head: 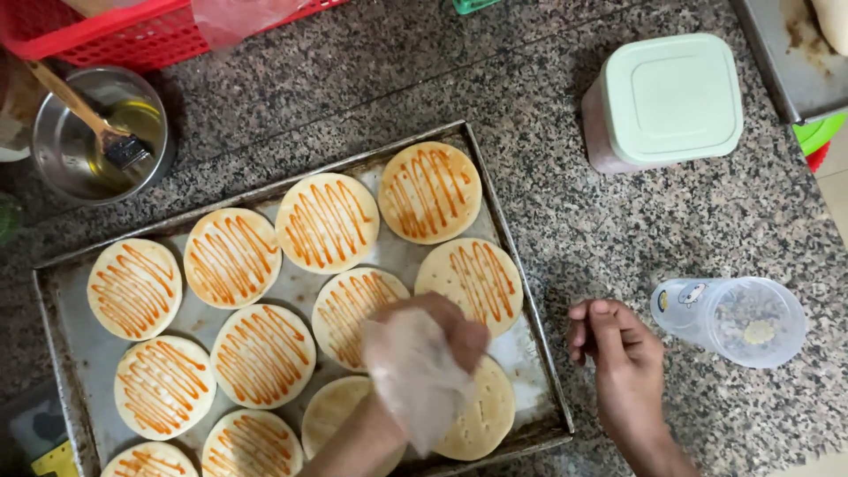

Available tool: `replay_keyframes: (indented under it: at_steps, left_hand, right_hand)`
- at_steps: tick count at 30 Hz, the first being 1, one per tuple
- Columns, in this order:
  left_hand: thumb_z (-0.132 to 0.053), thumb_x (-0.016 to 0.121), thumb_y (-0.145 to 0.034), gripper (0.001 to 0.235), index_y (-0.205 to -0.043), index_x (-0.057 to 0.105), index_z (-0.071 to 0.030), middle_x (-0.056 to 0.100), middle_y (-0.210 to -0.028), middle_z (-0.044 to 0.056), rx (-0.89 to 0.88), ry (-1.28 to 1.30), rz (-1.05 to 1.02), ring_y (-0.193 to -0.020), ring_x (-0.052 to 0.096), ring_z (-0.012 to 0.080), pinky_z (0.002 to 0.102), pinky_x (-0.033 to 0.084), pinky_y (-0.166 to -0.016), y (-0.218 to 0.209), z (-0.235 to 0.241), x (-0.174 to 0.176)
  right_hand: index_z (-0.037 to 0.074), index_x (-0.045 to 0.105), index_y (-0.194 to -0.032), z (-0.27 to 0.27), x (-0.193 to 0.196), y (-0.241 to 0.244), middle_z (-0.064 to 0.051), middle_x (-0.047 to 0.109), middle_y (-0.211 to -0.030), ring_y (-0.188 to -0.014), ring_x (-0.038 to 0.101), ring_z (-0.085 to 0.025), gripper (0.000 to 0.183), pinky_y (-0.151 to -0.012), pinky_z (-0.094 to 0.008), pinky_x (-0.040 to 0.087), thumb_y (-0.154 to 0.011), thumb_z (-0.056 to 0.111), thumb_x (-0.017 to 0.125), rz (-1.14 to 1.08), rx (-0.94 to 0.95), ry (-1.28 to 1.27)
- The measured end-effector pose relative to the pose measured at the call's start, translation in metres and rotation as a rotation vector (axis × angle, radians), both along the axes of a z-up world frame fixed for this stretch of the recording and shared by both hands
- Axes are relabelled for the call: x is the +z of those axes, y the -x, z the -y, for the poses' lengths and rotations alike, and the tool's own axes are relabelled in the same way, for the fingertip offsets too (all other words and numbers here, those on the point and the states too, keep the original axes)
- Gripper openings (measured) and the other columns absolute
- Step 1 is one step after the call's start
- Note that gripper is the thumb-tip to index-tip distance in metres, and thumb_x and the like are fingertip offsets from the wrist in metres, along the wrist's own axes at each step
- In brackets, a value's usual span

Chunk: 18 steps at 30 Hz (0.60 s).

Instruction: The person prepares small pizzas by drizzling sauce and adding ham slices onto dough rounds on a baking tray. They then move to a stovetop to deep-fry elongated dough pieces in a pan of oil, using chopsticks to turn them.

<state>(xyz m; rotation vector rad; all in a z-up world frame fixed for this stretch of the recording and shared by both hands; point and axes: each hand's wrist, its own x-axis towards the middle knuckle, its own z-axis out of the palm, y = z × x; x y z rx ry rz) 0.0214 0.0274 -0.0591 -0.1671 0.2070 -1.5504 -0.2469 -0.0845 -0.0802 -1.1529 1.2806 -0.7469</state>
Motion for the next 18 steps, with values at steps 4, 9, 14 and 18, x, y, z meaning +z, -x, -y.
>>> replay_keyframes:
  at_steps: [4,9,14,18]
  left_hand:
    - [-0.048,0.086,-0.115,0.033,-0.114,0.069,-0.019,0.08,-0.104,0.0,-0.08,0.043,-0.214,-0.089,0.081,0.0158,0.03,0.067,-0.067,-0.024,-0.006,-0.004]
    - [-0.047,0.09,-0.114,0.035,-0.117,0.069,-0.02,0.079,-0.105,-0.001,-0.16,0.101,-0.412,-0.087,0.08,0.0151,0.029,0.066,-0.065,-0.006,-0.013,-0.008]
    - [-0.047,0.095,-0.111,0.038,-0.122,0.07,-0.021,0.079,-0.107,-0.001,-0.267,0.167,-0.693,-0.085,0.08,0.0142,0.027,0.063,-0.063,-0.047,-0.023,-0.011]
    - [-0.055,0.09,-0.115,0.032,-0.113,0.077,-0.025,0.081,-0.1,-0.007,-0.179,0.373,-0.687,-0.085,0.08,0.0094,0.023,0.063,-0.067,-0.026,-0.043,-0.088]
  right_hand:
    - [-0.001,0.082,-0.116,-0.005,0.0,0.0,-0.011,0.071,-0.087,-0.075,0.065,-0.022,0.04,-0.066,-0.038,0.053,-0.136,0.02,0.053,0.003,0.027,0.013]
    - [0.001,0.083,-0.115,-0.008,-0.002,-0.003,-0.011,0.073,-0.087,-0.075,0.066,-0.022,0.039,-0.065,-0.038,0.056,-0.134,0.02,0.054,-0.035,0.038,0.024]
    - [0.0,0.082,-0.114,-0.012,-0.004,-0.007,-0.009,0.07,-0.082,-0.068,0.065,-0.021,0.038,-0.062,-0.035,0.052,-0.133,0.021,0.058,-0.005,0.004,0.025]
    - [-0.002,0.083,-0.12,-0.014,-0.006,-0.003,-0.014,0.075,-0.092,-0.076,0.069,-0.026,0.038,-0.065,-0.042,0.06,-0.134,0.02,0.055,-0.025,0.02,-0.026]
